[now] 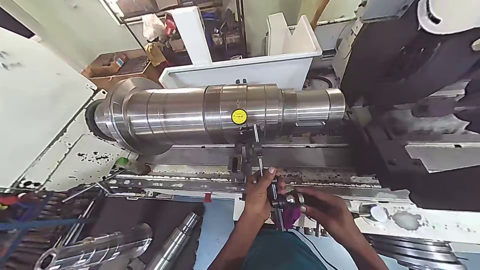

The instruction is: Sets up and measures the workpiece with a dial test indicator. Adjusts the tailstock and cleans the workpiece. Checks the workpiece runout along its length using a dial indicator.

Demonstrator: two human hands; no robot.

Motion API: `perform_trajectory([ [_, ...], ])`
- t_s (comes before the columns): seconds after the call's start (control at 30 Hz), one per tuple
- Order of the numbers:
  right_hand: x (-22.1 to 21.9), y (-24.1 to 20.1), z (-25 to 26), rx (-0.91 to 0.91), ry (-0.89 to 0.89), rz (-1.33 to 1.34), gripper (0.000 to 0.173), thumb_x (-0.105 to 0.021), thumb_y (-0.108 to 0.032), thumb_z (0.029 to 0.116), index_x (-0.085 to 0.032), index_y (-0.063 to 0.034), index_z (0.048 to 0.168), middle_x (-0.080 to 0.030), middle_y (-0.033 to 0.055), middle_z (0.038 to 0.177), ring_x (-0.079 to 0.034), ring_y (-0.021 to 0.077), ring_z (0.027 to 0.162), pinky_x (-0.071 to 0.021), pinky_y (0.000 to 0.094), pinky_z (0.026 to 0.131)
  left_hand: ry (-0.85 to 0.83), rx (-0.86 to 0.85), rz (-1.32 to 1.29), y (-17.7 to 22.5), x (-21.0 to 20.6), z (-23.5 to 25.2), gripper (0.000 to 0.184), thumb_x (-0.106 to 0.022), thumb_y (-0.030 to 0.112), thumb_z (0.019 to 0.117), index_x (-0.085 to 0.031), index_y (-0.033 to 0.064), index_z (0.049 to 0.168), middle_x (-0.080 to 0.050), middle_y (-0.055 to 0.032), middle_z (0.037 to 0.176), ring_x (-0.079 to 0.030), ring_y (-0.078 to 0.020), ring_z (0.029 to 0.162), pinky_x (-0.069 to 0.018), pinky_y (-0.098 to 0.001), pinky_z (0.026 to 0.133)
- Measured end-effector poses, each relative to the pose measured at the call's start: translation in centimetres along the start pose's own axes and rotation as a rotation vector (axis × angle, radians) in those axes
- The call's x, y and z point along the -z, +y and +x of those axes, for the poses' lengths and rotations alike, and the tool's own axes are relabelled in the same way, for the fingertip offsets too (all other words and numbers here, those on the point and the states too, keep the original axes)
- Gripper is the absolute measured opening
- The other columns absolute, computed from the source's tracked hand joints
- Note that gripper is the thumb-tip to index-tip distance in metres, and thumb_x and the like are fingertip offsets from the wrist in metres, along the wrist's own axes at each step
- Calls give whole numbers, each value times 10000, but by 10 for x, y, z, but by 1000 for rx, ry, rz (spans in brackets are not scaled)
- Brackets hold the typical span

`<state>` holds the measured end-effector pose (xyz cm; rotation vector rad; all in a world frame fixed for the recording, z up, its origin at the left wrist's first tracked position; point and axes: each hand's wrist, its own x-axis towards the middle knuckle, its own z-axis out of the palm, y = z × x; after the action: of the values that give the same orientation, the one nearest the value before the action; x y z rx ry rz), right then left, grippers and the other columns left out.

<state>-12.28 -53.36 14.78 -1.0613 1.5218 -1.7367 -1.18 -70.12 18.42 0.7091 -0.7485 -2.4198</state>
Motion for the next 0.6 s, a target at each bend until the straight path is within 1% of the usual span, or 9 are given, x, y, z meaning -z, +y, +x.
perform_trajectory([
  [0.1,1,1,0,-3,0,-3,392,-760,-96,887,-705,-50,1272,-733,62,1179,-726,134,934,-629,289,837,2,4,-3,0,0,0,244,-496,120,1056,-653,-34,951,-675,-111,755,-667,-157,605,-601,-275,588],
  [0.27,0,1,0,-6,10,-4,390,-752,-102,893,-703,-54,1276,-730,48,1184,-725,127,941,-629,286,843,-3,21,-16,-1,2,1,250,-486,133,1062,-640,-35,960,-672,-116,752,-674,-165,611,-606,-282,599],
  [0.47,0,1,1,-24,10,0,389,-745,-108,892,-698,-33,1270,-743,39,1120,-716,102,878,-624,265,796,-5,41,-24,0,1,1,247,-486,129,1062,-647,-23,953,-675,-106,745,-674,-157,604,-605,-275,590],
  [0.53,-1,2,3,-21,9,17,379,-739,-103,898,-697,-28,1267,-748,40,1096,-713,95,863,-621,256,778,-8,38,-32,0,1,1,249,-490,131,1058,-649,-24,944,-675,-108,743,-675,-159,603,-606,-275,590],
  [0.6,-1,3,3,-24,14,16,355,-729,-130,917,-704,-29,1256,-751,30,1067,-712,87,860,-618,247,771,-12,37,-39,0,1,1,243,-492,130,1055,-645,-22,943,-675,-112,746,-677,-165,608,-608,-283,594],
])
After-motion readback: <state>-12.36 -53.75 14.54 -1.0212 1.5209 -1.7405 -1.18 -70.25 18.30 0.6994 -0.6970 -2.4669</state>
